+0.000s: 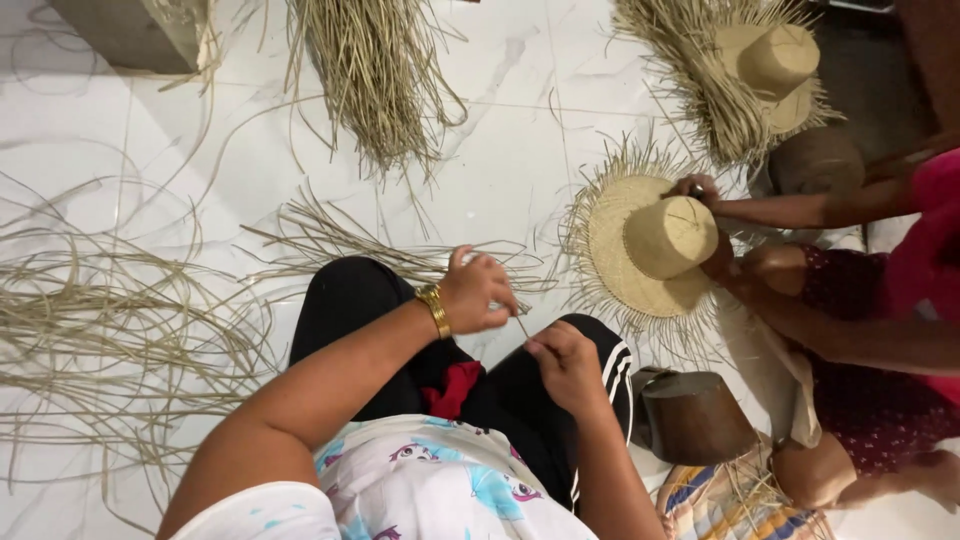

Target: The person is sitting on the floor and manually splitting long straw fibers into thinner strands, likely for weaving hats.

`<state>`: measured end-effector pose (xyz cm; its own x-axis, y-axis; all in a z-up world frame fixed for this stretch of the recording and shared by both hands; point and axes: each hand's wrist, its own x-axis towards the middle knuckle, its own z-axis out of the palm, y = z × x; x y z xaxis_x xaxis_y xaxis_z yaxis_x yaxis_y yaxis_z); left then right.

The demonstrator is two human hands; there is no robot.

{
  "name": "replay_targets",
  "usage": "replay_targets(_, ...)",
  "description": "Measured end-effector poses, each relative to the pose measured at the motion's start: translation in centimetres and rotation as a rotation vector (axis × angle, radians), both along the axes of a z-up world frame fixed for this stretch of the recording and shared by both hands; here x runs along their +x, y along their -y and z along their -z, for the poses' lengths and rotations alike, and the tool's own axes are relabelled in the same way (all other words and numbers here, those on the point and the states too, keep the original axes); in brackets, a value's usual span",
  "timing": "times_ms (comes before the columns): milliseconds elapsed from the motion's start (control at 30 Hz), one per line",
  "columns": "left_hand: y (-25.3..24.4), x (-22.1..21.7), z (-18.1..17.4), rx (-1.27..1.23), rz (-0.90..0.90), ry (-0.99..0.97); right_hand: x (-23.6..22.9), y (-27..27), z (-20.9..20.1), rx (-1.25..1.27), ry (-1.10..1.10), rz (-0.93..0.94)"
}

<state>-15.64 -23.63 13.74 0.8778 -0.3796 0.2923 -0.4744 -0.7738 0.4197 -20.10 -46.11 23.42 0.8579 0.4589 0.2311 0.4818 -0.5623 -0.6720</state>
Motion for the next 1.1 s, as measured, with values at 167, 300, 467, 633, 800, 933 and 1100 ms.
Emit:
replay_targets(167,-4.3,3.2,1.4,-0.029,-0.247,-0.150,-0.5,1.8,-3.4,0.429,-0.136,-0.154)
replay_targets(300,-9.3,3.3,-3.0,-0.056,-0.330,-0.230,-1.6,4.3,-6.6,0.733,-0.332,-0.273)
replay_targets(467,-14.9,3.9,-0.9,-0.024,-0.544,-0.286,-3.3,8.4,-11.1,1.093,0.003,-0.149)
replay_targets(633,-16.2,2.6,1.7,0.023,-0.644,-0.284,-0.2,19.4,-7.5,1.525,-0.132,-0.079)
replay_targets(800,-6.2,0.4,2.1,-0.290,-0.369,-0.565,1.7,4.9,-10.9,1.894,-0.222,0.194)
replay_targets(933,-0.1,-1.1,-1.1,-0.061,-0.031,-0.315,1.2,-1.1,-6.0,0.180,-0.161,0.146)
replay_targets(1100,-0.9,-1.6,-7.0,-0.034,-0.013,-0.269,1.8,-1.4,-1.9,-0.331,-0.053,0.152)
